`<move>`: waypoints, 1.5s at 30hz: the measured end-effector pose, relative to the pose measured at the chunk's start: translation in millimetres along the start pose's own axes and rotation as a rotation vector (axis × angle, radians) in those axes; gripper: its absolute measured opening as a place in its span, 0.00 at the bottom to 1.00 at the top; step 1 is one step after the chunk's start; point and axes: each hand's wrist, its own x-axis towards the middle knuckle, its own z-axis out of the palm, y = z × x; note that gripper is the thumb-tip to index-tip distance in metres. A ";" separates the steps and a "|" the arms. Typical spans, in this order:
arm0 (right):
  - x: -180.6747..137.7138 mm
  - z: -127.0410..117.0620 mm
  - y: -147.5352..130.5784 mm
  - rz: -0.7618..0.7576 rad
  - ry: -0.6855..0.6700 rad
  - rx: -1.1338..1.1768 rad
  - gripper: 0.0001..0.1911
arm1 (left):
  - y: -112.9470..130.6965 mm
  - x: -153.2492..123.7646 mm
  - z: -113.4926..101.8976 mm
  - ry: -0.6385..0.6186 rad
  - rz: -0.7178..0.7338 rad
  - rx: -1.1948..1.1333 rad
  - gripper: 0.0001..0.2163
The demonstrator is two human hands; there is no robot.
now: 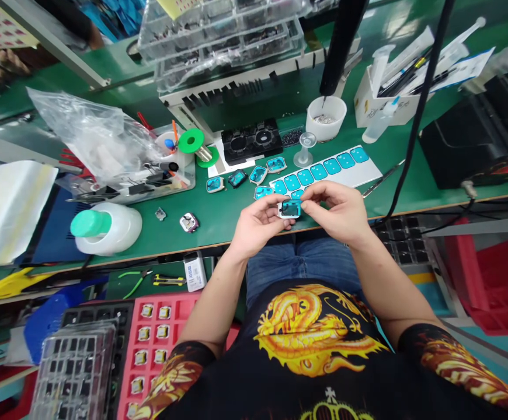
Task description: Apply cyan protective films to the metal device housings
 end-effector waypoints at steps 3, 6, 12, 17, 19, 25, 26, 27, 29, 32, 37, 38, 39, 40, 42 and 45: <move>-1.3 1.1 -1.3 0.021 -0.022 -0.005 0.03 | 0.4 -0.1 -0.7 -0.005 -0.004 -0.005 0.23; -2.2 2.2 -0.7 0.021 -0.025 0.005 0.03 | -0.5 0.1 -2.0 -0.005 -0.004 -0.006 0.23; -3.0 3.9 -2.5 -0.011 -0.029 -0.047 0.03 | -3.2 0.3 -4.6 -0.010 0.013 0.021 0.24; -3.5 5.0 -5.3 -0.030 -0.035 -0.083 0.03 | -3.2 -0.1 -5.4 -0.012 0.020 0.010 0.23; -3.8 5.3 -5.2 -0.031 -0.035 -0.089 0.03 | -3.6 0.0 -5.8 -0.021 0.025 -0.001 0.23; -3.5 6.6 -3.6 -0.073 -0.025 -0.084 0.03 | -6.1 0.9 -6.2 -0.023 0.039 -0.006 0.23; -3.4 6.8 -3.4 -0.078 -0.023 -0.083 0.03 | -6.1 0.9 -6.1 -0.023 0.040 -0.006 0.23; -3.2 6.9 -3.3 -0.081 -0.022 -0.083 0.03 | -6.1 0.9 -6.0 -0.022 0.040 -0.007 0.23; -2.8 7.1 -3.0 -0.086 -0.020 -0.082 0.04 | -5.8 0.9 -5.9 -0.017 0.038 -0.003 0.23; -2.2 7.4 -2.7 -0.091 -0.020 -0.079 0.04 | -5.6 0.8 -6.1 -0.015 0.043 0.003 0.23; -2.2 7.8 -2.0 -0.090 -0.022 -0.076 0.03 | -6.0 0.4 -6.3 -0.019 0.044 -0.006 0.23; -2.3 7.8 -1.7 -0.094 -0.023 -0.078 0.03 | -6.0 0.4 -6.2 -0.021 0.042 -0.009 0.23; -2.4 7.8 -1.3 -0.099 -0.024 -0.080 0.03 | -5.9 0.3 -6.0 -0.022 0.041 -0.012 0.23; -2.5 7.8 -0.9 -0.103 -0.025 -0.085 0.03 | -5.9 0.3 -5.9 -0.023 0.039 -0.012 0.23; -2.6 7.7 -0.1 -0.107 -0.027 -0.096 0.03 | -5.8 0.3 -5.7 -0.021 0.037 -0.007 0.23; -2.8 7.5 0.1 -0.107 -0.029 -0.104 0.04 | -5.5 0.5 -5.7 -0.021 0.036 0.001 0.23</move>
